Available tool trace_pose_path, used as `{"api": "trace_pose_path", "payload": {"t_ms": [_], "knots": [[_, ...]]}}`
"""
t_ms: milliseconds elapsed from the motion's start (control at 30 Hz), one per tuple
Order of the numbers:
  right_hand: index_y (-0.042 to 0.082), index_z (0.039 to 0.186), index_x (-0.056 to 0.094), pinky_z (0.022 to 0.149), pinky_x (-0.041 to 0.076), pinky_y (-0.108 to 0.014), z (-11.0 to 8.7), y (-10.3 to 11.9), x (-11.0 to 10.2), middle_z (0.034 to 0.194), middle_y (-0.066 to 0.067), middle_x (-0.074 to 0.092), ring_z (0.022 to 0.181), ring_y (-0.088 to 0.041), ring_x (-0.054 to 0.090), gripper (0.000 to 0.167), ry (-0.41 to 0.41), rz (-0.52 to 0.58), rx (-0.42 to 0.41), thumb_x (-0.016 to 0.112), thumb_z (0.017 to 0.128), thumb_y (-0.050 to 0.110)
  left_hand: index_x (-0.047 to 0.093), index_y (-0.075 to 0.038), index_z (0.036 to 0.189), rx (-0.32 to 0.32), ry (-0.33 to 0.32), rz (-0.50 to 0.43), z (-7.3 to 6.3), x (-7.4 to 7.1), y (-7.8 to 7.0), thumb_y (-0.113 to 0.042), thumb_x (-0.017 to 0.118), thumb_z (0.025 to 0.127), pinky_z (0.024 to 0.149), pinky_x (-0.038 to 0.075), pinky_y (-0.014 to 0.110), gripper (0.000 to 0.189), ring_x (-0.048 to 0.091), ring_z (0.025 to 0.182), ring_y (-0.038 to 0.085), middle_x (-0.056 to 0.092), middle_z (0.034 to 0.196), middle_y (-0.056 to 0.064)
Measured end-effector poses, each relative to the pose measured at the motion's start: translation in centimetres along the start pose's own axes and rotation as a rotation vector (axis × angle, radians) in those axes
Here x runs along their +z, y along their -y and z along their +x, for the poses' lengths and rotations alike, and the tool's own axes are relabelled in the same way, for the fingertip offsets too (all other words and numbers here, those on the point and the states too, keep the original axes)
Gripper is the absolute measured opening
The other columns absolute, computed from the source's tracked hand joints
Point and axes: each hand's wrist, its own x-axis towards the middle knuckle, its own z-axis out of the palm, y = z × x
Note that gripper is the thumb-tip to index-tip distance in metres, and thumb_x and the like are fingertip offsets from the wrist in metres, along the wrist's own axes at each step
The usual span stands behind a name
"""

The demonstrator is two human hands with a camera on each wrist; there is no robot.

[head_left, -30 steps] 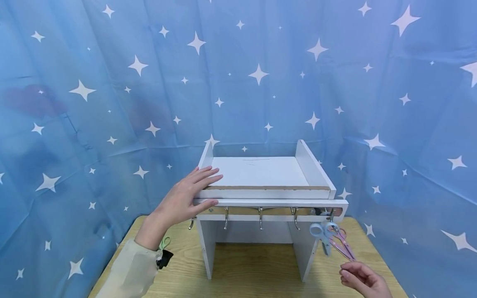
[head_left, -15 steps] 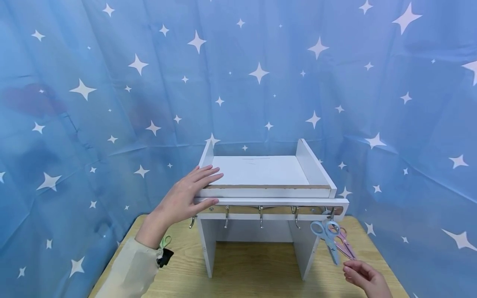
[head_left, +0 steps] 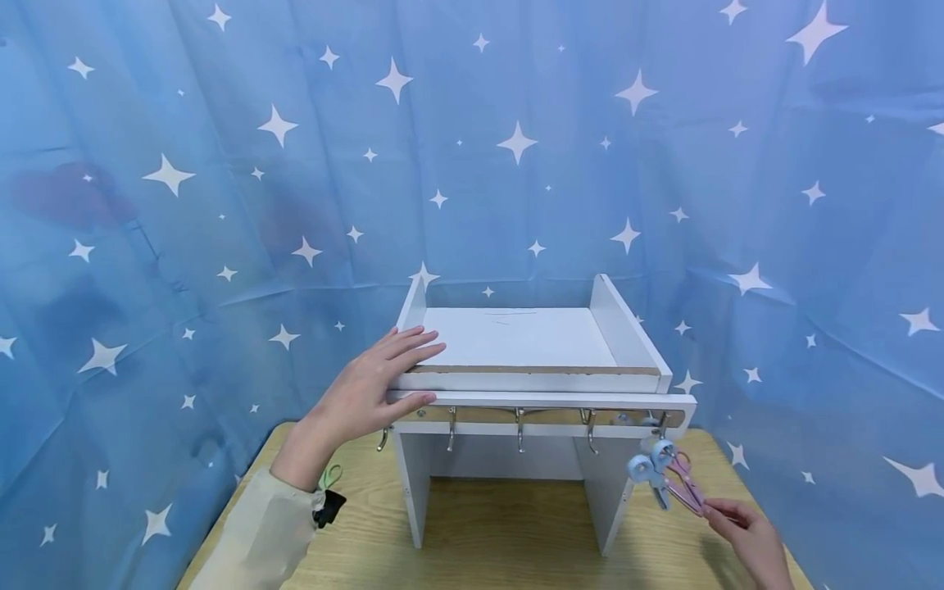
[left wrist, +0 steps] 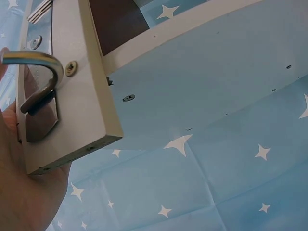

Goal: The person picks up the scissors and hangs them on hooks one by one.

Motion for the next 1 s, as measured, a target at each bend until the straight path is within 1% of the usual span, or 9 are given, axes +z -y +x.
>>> {"api": "trace_pose_path", "payload": {"t_ms": [167,233,300,367,433,500,633,800,1000], "knots": [[-0.004,0.13,0.062,0.072,0.059,-0.033,1.8,-0.7,-0.3,0.096,0.004,0.073,0.078,-0.002,0.062,0.064,-0.022,-0.068,0.012,0.064,0.094,0.049,0.047,-0.024,0.15,0.002,-0.002,-0.001,0.1,-0.1,0.0,-0.041,0.067,0.093,0.129,0.019,0.04,0.063,0.033,0.151,0.021,0.043,0.157,0.001],[-0.004,0.128,0.063,0.07,0.058,-0.033,2.4,-0.9,-0.1,0.098,-0.003,0.075,0.079,-0.004,0.062,0.063,-0.049,-0.099,0.006,0.064,0.094,0.048,0.047,-0.024,0.15,0.003,-0.003,-0.001,0.1,-0.1,0.0,-0.041,0.067,0.093,0.129,0.019,0.04,0.063,0.033,0.151,0.02,0.043,0.157,0.0],[-0.004,0.125,0.066,0.069,0.058,-0.036,3.0,-1.0,0.1,0.099,-0.011,0.076,0.082,-0.014,0.065,0.062,-0.089,-0.14,-0.005,0.065,0.093,0.049,0.047,-0.024,0.15,0.004,-0.005,-0.001,0.1,-0.1,0.0,-0.041,0.067,0.093,0.129,0.019,0.041,0.063,0.033,0.151,0.02,0.043,0.157,0.0],[-0.003,0.121,0.069,0.072,0.057,-0.041,3.4,-1.2,0.5,0.102,-0.017,0.075,0.088,-0.031,0.068,0.057,-0.138,-0.204,-0.026,0.067,0.092,0.046,0.047,-0.024,0.15,0.005,-0.009,-0.001,0.1,-0.1,0.0,-0.041,0.067,0.093,0.129,0.019,0.041,0.063,0.033,0.151,0.02,0.043,0.157,0.0],[-0.003,0.115,0.071,0.076,0.055,-0.047,3.9,-1.5,0.9,0.106,-0.022,0.074,0.101,-0.046,0.063,0.05,-0.18,-0.263,-0.056,0.069,0.092,0.04,0.047,-0.025,0.15,0.006,-0.011,-0.003,0.0,0.0,0.1,-0.041,0.067,0.093,0.129,0.02,0.041,0.063,0.033,0.151,0.02,0.043,0.157,0.0],[-0.003,0.111,0.073,0.081,0.052,-0.053,4.3,-1.7,1.3,0.109,-0.025,0.072,0.111,-0.053,0.058,0.041,-0.213,-0.325,-0.091,0.07,0.092,0.033,0.047,-0.025,0.15,0.006,-0.011,-0.007,0.0,0.0,0.1,-0.041,0.067,0.093,0.129,0.02,0.041,0.063,0.033,0.151,0.02,0.043,0.157,0.0],[-0.002,0.108,0.074,0.082,0.05,-0.057,4.8,-2.0,1.9,0.11,-0.026,0.071,0.111,-0.053,0.058,0.033,-0.248,-0.413,-0.122,0.071,0.091,0.025,0.047,-0.025,0.15,0.01,-0.009,-0.015,0.0,0.1,0.1,-0.042,0.067,0.093,0.129,0.021,0.042,0.062,0.034,0.15,0.02,0.043,0.157,0.001],[-0.002,0.104,0.075,0.073,0.052,-0.055,5.3,-1.9,2.4,0.104,-0.026,0.072,0.099,-0.05,0.064,0.028,-0.208,-0.514,-0.147,0.073,0.09,0.022,0.047,-0.025,0.15,0.01,-0.011,-0.011,0.0,0.1,0.1,-0.042,0.067,0.094,0.129,0.02,0.041,0.062,0.034,0.15,0.02,0.044,0.157,0.001],[-0.006,0.101,0.075,0.065,0.054,-0.05,5.4,-1.9,2.8,0.094,-0.023,0.074,0.085,-0.043,0.067,0.026,-0.159,-0.6,-0.159,0.075,0.087,0.016,0.047,-0.025,0.149,0.008,-0.012,-0.01,0.0,0.2,0.1,-0.042,0.067,0.094,0.129,0.021,0.041,0.062,0.034,0.15,0.02,0.044,0.157,0.001]]}}
